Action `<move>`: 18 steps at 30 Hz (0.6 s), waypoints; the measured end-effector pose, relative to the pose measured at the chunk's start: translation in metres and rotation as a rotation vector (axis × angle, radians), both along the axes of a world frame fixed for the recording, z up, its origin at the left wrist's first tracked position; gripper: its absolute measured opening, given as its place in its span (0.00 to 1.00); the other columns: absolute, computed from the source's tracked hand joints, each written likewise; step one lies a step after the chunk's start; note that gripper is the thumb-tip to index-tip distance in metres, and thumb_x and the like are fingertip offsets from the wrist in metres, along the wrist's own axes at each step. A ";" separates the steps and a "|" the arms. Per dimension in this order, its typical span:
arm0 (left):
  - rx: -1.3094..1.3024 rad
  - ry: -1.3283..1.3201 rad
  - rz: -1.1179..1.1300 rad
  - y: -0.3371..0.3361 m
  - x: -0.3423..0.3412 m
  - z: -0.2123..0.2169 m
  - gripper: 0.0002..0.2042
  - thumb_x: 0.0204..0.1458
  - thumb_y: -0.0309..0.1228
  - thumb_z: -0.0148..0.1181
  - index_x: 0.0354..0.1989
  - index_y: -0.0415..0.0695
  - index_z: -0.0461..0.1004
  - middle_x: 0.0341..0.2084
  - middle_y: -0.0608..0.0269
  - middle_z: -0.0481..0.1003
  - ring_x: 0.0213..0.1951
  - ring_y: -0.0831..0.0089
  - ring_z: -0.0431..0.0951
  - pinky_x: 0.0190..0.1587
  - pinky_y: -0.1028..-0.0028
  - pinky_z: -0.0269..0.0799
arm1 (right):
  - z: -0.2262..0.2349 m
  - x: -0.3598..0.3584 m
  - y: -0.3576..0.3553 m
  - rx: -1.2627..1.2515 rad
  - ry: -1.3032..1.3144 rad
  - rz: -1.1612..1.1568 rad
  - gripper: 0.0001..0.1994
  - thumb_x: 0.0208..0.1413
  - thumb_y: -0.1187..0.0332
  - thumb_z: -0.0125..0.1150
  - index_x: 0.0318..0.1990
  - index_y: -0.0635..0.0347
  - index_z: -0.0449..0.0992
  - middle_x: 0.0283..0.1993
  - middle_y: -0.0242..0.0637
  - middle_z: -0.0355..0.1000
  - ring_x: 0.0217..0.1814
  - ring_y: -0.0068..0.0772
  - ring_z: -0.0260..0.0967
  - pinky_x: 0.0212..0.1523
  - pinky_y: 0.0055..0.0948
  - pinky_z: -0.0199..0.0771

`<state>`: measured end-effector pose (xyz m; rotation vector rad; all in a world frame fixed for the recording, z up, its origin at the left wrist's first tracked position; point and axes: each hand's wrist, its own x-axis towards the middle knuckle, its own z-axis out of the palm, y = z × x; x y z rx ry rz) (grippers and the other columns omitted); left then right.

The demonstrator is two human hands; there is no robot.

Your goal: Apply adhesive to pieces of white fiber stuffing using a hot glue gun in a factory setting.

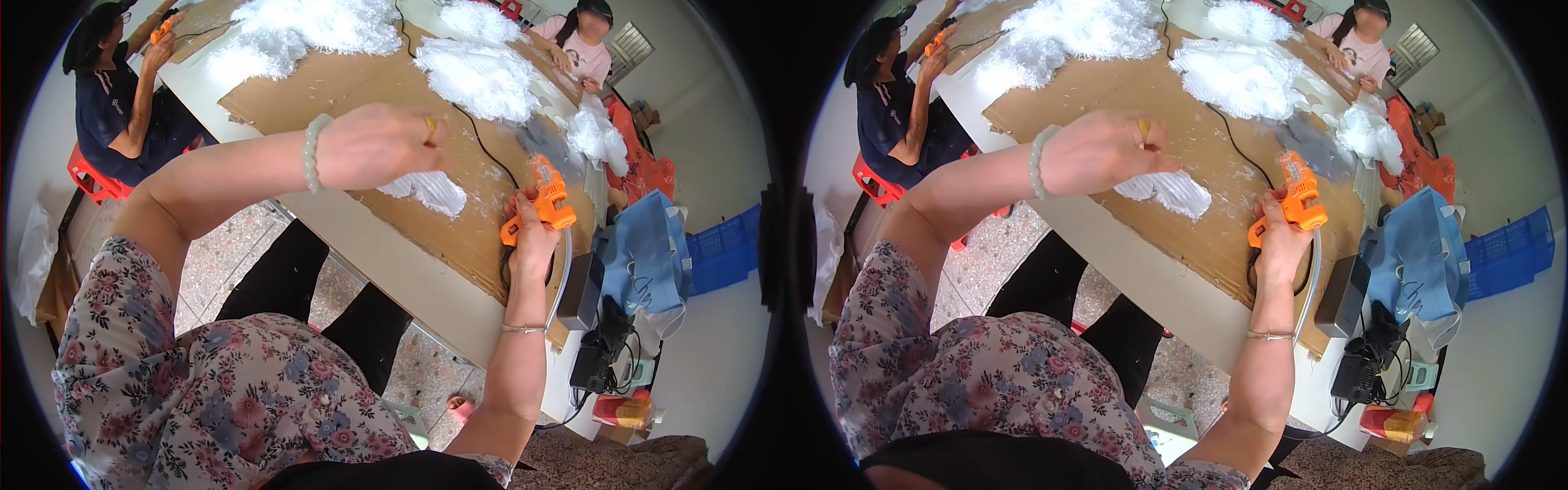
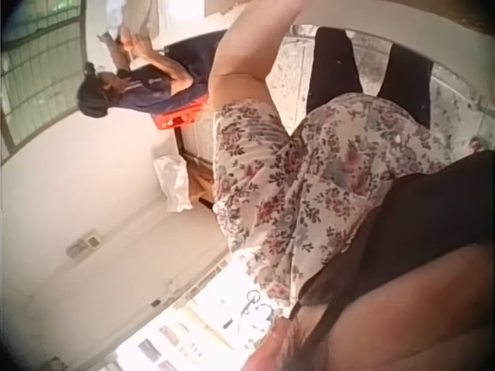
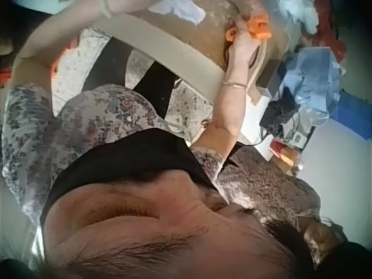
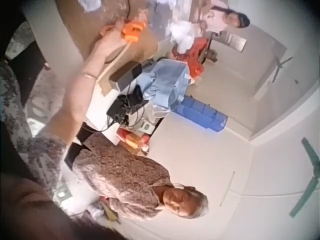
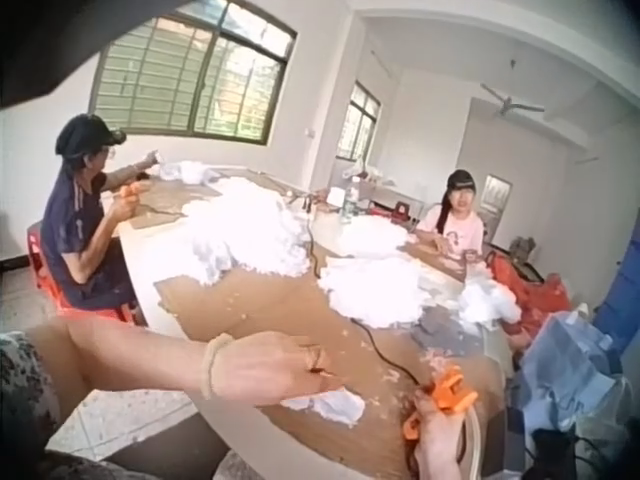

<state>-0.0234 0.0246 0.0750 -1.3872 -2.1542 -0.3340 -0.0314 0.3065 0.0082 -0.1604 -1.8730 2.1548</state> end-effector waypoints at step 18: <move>-0.165 0.062 -0.014 0.028 -0.005 -0.054 0.10 0.41 0.27 0.54 0.34 0.39 0.72 0.28 0.61 0.70 0.32 0.67 0.72 0.29 0.72 0.70 | 0.005 0.007 -0.006 0.019 0.010 0.034 0.13 0.53 0.77 0.58 0.47 0.65 0.70 0.41 0.38 0.72 0.39 0.30 0.72 0.40 0.28 0.76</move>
